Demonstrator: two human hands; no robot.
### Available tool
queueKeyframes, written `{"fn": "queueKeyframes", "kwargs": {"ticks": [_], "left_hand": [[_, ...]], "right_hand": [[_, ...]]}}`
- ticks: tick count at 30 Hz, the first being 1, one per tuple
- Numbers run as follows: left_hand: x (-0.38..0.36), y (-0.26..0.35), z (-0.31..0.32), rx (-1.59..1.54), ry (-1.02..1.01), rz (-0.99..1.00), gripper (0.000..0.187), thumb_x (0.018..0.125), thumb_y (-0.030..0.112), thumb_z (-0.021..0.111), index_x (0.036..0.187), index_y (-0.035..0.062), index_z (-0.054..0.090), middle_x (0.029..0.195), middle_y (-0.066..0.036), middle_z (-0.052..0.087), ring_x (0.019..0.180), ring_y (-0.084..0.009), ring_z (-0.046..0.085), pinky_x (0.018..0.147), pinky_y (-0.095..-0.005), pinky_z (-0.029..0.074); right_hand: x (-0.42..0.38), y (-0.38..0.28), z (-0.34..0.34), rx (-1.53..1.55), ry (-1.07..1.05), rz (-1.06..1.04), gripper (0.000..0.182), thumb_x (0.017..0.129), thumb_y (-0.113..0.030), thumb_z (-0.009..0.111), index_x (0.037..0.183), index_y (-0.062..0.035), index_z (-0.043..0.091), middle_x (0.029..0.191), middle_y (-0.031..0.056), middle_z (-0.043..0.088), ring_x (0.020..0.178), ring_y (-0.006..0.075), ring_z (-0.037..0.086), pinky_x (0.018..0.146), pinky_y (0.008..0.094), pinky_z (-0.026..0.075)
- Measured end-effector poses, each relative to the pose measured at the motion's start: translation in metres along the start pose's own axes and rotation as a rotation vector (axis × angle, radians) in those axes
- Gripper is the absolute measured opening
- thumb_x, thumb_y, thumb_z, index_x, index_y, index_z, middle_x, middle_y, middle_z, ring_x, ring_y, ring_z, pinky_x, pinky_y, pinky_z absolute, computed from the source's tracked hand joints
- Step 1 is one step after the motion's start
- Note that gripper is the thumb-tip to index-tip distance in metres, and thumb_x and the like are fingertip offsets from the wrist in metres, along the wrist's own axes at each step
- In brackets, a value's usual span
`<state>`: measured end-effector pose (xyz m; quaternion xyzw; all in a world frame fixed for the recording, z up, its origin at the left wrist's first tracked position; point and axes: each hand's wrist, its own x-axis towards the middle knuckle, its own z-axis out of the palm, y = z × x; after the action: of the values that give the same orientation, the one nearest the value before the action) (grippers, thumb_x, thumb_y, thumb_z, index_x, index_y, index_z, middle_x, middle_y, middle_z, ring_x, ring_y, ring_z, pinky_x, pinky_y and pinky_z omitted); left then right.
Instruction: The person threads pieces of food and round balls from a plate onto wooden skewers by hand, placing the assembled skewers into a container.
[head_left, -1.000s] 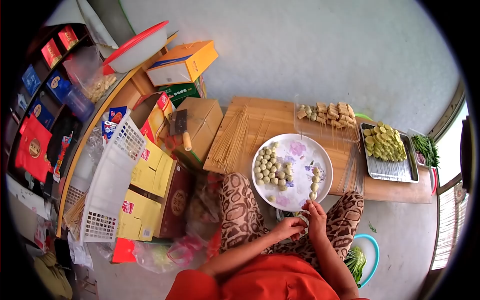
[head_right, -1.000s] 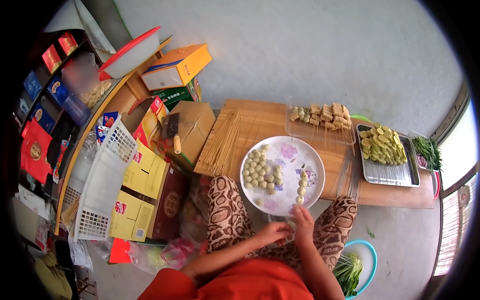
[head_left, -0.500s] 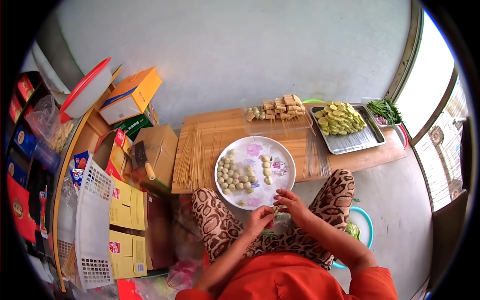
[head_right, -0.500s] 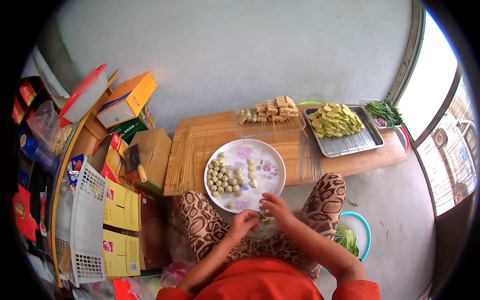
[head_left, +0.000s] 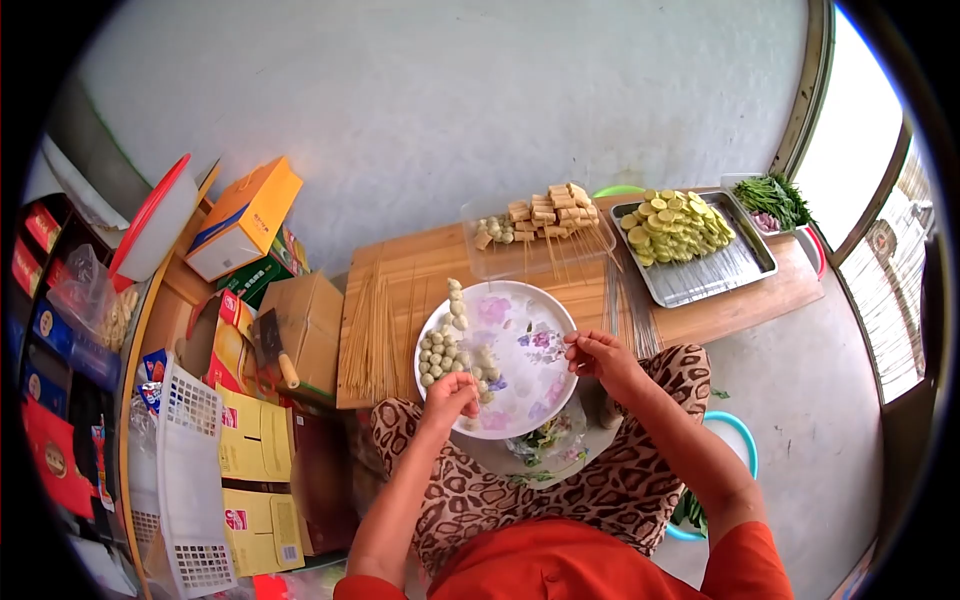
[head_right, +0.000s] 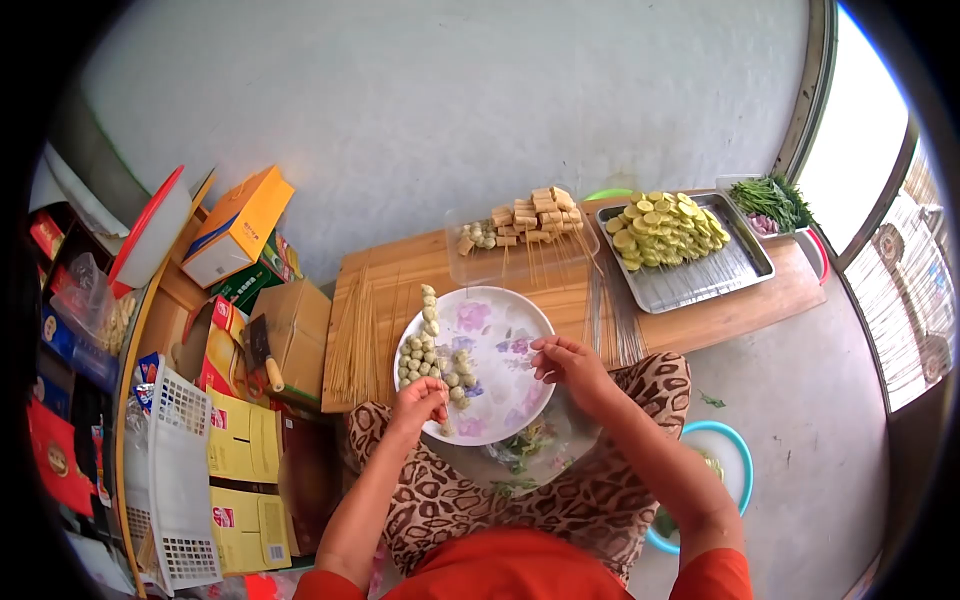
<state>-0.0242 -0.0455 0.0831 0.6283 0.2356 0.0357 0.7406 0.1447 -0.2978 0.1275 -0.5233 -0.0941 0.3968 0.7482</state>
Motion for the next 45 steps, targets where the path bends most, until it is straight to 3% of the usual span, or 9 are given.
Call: {"fn": "queueKeyframes", "kwargs": {"ticks": [7,24,39,45], "left_hand": [[0.046,0.014,0.002,-0.018,-0.014,0.004,0.011,0.085,0.009,0.058,0.095,0.0024,0.056,0.069,-0.002,0.058,0.055,-0.0098,0.057,0.048,-0.0233,0.047],[0.064,0.025,-0.001,0.036,0.040,-0.015,0.011,0.082,0.008,0.058,0.090,0.0015,0.058,0.068,-0.003,0.057,0.054,-0.0096,0.055,0.047,-0.0232,0.048],[0.236,0.060,0.000,0.262,0.087,-0.039,0.008,0.079,0.004,0.055,0.083,0.0022,0.061,0.067,-0.003,0.058,0.051,-0.0099,0.055,0.043,-0.0261,0.049],[0.284,0.055,0.005,0.431,0.254,-0.127,0.009,0.077,0.002,0.056,0.085,0.0005,0.060,0.067,-0.004,0.059,0.047,-0.0098,0.053,0.041,-0.0261,0.049]], "right_hand": [[-0.011,0.008,-0.006,0.051,0.012,0.043,0.021,0.097,-0.014,0.044,0.102,-0.0016,0.059,0.080,0.0049,0.061,0.068,0.0142,0.058,0.065,0.0235,0.048],[-0.014,0.011,-0.001,0.019,0.030,0.095,0.019,0.096,-0.014,0.045,0.099,-0.0034,0.060,0.077,0.0037,0.061,0.064,0.0128,0.056,0.063,0.0232,0.047],[-0.021,-0.004,-0.003,-0.067,-0.069,0.048,0.021,0.097,-0.014,0.046,0.103,-0.0019,0.062,0.081,0.0023,0.063,0.069,0.0098,0.057,0.068,0.0240,0.047],[-0.024,-0.009,-0.010,-0.077,-0.071,0.076,0.021,0.096,-0.015,0.048,0.104,-0.0026,0.062,0.081,0.0013,0.062,0.072,0.0087,0.056,0.067,0.0217,0.045]]}}
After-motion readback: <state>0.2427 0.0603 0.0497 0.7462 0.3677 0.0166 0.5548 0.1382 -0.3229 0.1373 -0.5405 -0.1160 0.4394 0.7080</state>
